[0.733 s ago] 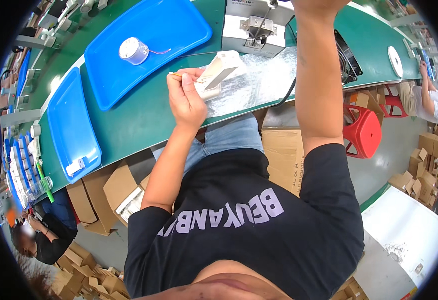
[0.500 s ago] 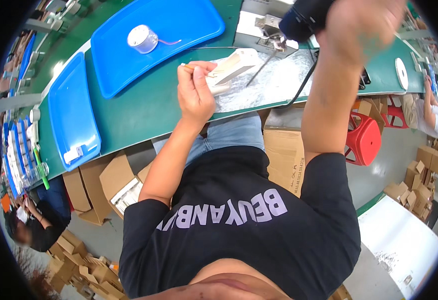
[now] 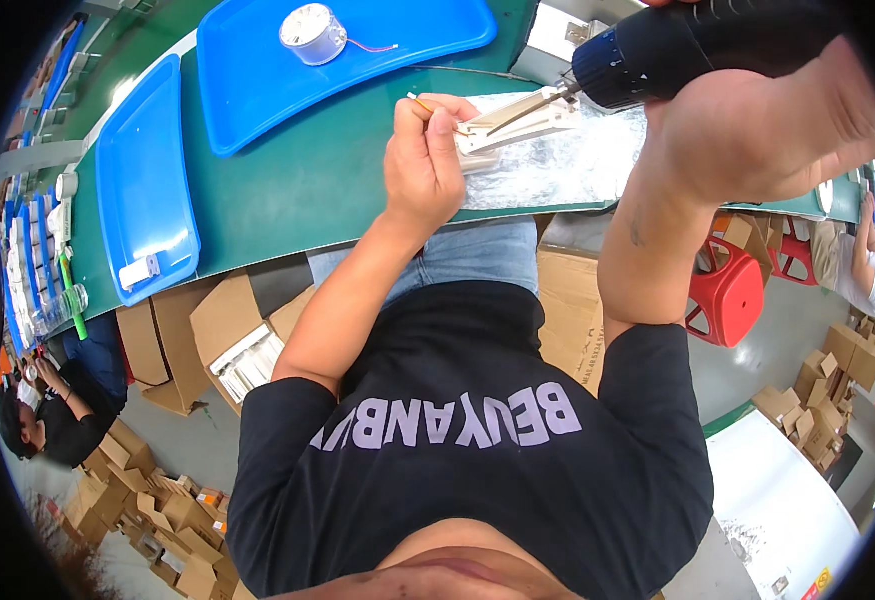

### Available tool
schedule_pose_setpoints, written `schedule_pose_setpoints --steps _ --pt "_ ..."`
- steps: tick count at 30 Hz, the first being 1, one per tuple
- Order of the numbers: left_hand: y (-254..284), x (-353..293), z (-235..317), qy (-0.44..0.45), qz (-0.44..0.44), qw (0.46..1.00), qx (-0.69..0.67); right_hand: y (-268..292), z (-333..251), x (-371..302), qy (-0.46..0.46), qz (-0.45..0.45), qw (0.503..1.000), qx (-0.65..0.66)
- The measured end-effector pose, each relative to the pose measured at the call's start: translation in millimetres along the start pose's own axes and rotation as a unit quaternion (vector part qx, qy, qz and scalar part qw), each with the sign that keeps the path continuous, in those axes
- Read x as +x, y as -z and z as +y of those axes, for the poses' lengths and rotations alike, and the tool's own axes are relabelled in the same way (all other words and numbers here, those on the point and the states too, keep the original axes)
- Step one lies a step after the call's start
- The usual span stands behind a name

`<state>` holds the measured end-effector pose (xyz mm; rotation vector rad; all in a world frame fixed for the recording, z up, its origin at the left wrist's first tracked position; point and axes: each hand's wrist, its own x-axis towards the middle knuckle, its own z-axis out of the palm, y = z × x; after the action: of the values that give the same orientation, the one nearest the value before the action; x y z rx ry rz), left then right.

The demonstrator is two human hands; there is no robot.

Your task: Assembling electronic components using an electric screwdriver at a factory workbench.

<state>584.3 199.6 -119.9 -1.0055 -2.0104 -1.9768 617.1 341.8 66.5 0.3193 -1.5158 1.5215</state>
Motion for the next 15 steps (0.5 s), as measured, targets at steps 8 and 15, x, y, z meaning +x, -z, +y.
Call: schedule_pose_setpoints --steps 8,15 --pt "1.0 1.1 4.1 0.022 0.002 1.0 -0.012 29.5 8.1 -4.0 -0.022 -0.019 0.998 0.056" --pt "2.2 4.9 7.6 0.022 -0.003 1.0 -0.006 55.1 14.2 0.6 0.013 -0.034 0.991 0.132"
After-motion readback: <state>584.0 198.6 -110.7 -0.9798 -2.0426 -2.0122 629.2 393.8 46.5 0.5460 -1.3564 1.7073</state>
